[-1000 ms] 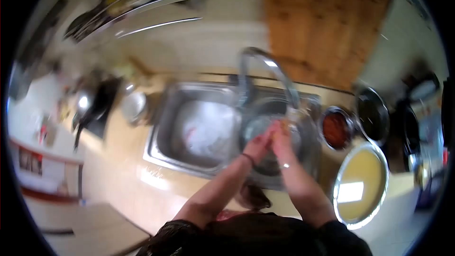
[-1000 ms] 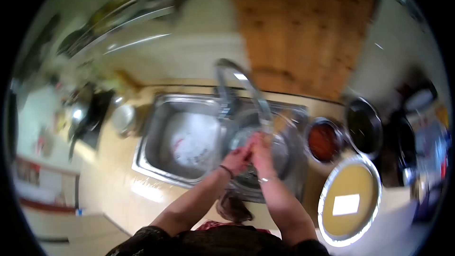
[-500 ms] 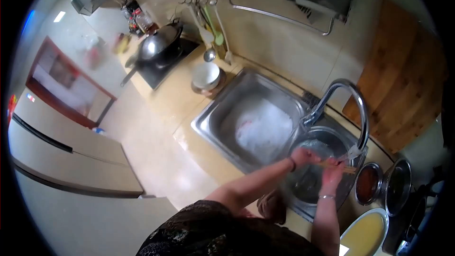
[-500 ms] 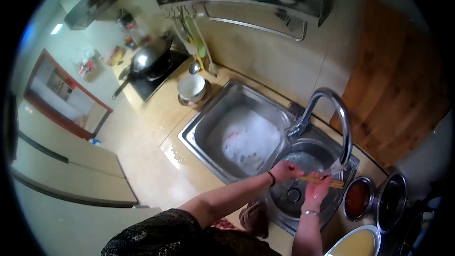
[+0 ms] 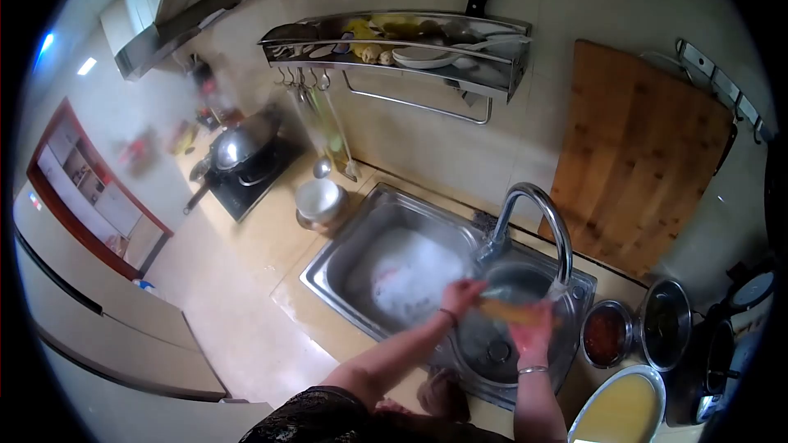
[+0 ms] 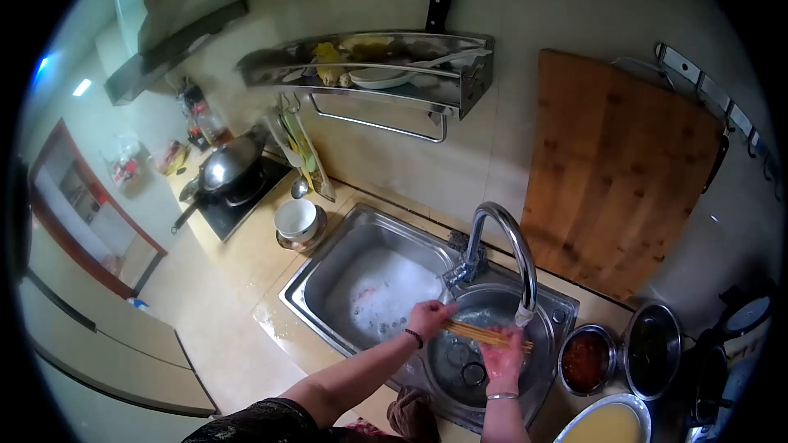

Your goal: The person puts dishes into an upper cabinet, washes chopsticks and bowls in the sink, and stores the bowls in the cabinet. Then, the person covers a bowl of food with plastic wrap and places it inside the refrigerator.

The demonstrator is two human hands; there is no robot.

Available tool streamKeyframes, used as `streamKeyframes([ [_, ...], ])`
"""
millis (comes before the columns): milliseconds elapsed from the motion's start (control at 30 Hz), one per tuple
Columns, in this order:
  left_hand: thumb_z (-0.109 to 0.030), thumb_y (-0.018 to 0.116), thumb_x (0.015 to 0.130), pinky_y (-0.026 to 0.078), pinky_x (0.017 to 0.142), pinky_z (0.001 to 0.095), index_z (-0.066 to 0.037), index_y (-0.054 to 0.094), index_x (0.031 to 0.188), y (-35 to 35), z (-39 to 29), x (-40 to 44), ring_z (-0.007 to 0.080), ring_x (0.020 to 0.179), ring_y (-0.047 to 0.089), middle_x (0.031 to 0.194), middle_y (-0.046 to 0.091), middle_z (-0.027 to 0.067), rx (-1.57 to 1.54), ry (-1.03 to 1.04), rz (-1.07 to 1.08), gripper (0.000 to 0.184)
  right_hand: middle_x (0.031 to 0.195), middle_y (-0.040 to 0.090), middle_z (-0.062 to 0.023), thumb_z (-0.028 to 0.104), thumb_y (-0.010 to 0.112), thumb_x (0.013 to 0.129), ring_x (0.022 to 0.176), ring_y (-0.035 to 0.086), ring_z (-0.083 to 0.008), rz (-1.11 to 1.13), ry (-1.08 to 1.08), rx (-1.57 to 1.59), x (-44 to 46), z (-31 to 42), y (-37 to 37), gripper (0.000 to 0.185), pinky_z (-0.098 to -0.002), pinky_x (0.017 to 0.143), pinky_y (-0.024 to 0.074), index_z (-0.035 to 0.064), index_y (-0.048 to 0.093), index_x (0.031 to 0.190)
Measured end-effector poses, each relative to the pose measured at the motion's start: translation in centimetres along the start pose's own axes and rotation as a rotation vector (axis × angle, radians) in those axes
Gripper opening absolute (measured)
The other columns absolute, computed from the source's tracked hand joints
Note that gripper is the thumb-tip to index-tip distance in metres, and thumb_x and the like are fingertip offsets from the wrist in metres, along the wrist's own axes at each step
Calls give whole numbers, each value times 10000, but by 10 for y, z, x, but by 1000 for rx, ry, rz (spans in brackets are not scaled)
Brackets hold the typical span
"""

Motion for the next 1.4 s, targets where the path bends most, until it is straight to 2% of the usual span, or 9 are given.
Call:
streamKeyframes([
  [67,-335,628,790,409,489,237,-30,599,703,-3,33,21,101,501,493,605,567,25,-26,-19,-111,319,712,537,-17,381,546,842,514,473,-108,-15,246,-645,-2,1,-12,291,-217,484,416,99,558,769],
  [200,-430,468,855,373,508,319,-104,517,741,75,137,71,148,575,446,623,472,23,-446,27,-187,348,862,566,-9,372,534,849,694,526,-97,25,-75,-594,0,41,-31,284,-203,579,418,92,568,888],
  [500,-230,425,914,467,545,335,-67,476,807,162,70,-2,193,562,482,659,501,62,-1412,-828,5,201,731,522,-26,317,506,872,569,485,-80,-38,-336,-1086,-24,67,-22,275,-178,480,383,47,549,910],
  [600,-202,435,909,473,538,336,-71,456,854,117,73,5,200,562,490,683,510,66,-1248,-723,-61,144,765,537,-33,246,508,878,602,496,-83,64,-374,-1107,-39,56,-19,229,-189,523,409,36,551,961],
  [767,-272,571,824,481,590,342,-90,470,1086,52,16,-12,210,667,569,740,519,62,-268,98,408,334,750,556,-45,198,531,869,551,501,-103,50,-361,-1079,-33,58,-35,196,-208,508,407,22,549,954],
  [833,-312,549,808,476,624,387,-110,475,1046,33,-27,-65,275,727,589,818,550,88,745,1146,334,321,763,568,-27,205,571,849,560,503,-97,-118,-241,-735,-30,50,-43,161,-206,483,394,57,554,910],
  [933,-324,488,817,470,637,416,-135,474,1001,-4,-21,-67,304,770,584,894,557,100,963,486,677,264,773,574,-1,250,601,829,565,498,-74,-190,-157,-744,-7,5,-43,170,-190,438,348,91,556,870],
  [1233,-146,454,835,455,638,423,-101,502,955,-298,31,-118,361,770,551,831,559,163,855,250,-138,137,677,512,38,256,587,830,518,433,-35,31,-109,-959,38,-103,21,152,-177,426,344,109,549,817],
  [1400,-174,433,877,386,573,465,-36,430,899,-430,73,-146,427,692,509,738,538,227,695,33,-842,140,724,557,-30,215,538,866,559,508,-81,667,420,-1258,-6,-318,106,229,-216,488,431,13,519,971],
])
Point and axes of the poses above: each hand's wrist, its own x-axis towards the middle knuckle, its own y-axis out of the palm, z = x × y, the point moved 6 cm from there along x, towards the middle knuckle
